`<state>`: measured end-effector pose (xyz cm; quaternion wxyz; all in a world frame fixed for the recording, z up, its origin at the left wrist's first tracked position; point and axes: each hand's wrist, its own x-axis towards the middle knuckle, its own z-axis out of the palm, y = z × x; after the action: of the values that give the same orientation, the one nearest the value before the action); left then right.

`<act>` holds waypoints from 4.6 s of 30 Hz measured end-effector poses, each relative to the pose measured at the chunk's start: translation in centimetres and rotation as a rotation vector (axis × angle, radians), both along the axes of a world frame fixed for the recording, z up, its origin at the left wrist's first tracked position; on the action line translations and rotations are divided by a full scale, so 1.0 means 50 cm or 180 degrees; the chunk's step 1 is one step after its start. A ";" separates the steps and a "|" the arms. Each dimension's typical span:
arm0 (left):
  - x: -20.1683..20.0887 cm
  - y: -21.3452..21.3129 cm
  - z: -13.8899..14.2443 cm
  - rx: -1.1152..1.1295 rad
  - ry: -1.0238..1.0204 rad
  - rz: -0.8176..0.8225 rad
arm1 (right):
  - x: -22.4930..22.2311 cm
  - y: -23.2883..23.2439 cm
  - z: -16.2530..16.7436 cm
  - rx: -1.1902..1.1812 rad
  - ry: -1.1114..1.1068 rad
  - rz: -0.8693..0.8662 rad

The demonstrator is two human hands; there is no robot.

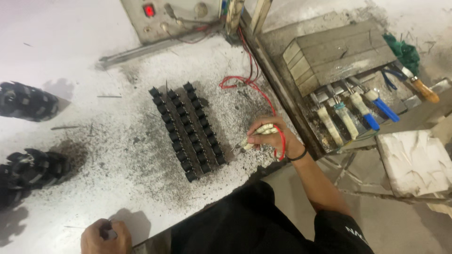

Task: The person solders wires onto rows of black electrical components held in a rack on a workbench, using a soldering iron in the right hand while the left hand steadies each component and wire. The person works through the components one at a time and occasionally repositions the rack.

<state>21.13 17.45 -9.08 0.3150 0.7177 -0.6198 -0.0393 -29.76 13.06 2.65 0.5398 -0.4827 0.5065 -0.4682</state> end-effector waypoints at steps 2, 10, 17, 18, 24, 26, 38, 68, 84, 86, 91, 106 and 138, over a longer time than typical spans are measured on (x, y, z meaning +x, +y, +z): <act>-0.008 0.012 0.016 -0.0131 0.0024 -0.0026 | 0.009 0.010 -0.009 -0.0048 0.0005 0.0027; -0.016 0.043 0.070 0.0295 -0.0321 0.0081 | 0.047 0.027 -0.041 0.0260 0.0014 -0.0094; -0.029 0.030 0.067 0.0089 0.0026 0.0038 | 0.057 0.026 -0.056 0.0385 0.0417 -0.0188; -0.033 0.023 0.067 0.0000 0.0088 0.0029 | 0.059 0.025 -0.054 0.0286 0.0417 -0.0158; -0.047 0.009 0.056 -0.0368 0.0129 -0.0020 | 0.065 0.026 -0.029 -0.0366 0.0964 0.0101; -0.041 0.015 0.051 -0.0541 0.0033 -0.0141 | 0.063 0.024 -0.020 -0.0476 0.0988 0.0171; -0.046 0.020 0.065 -0.0260 0.0154 0.0173 | 0.046 -0.018 -0.058 0.0049 0.0281 -0.0253; -0.045 0.017 0.051 -0.0195 0.0148 0.0125 | 0.032 -0.093 -0.054 -0.0462 0.1109 0.0266; -0.058 0.020 0.067 -0.0190 0.0154 0.0061 | 0.027 -0.143 -0.060 -0.0699 0.0823 0.0173; -0.051 0.022 0.054 -0.0255 -0.0009 0.0049 | 0.019 -0.155 -0.054 -0.0669 0.0708 -0.0023; -0.046 0.016 0.041 -0.0204 0.0097 0.0122 | 0.034 -0.196 -0.072 -0.0483 0.0705 -0.0075; -0.060 0.010 0.058 -0.0125 0.0012 0.0196 | 0.006 -0.253 -0.077 -0.0901 0.0727 0.0049; -0.104 -0.030 0.045 -0.0154 0.0551 0.0109 | -0.034 -0.289 -0.155 -0.0598 0.0812 -0.0092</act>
<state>15.96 15.92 -6.81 0.3853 0.7143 -0.5787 -0.0808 -31.45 -1.38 -5.08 0.4167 -0.5792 0.5318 -0.4561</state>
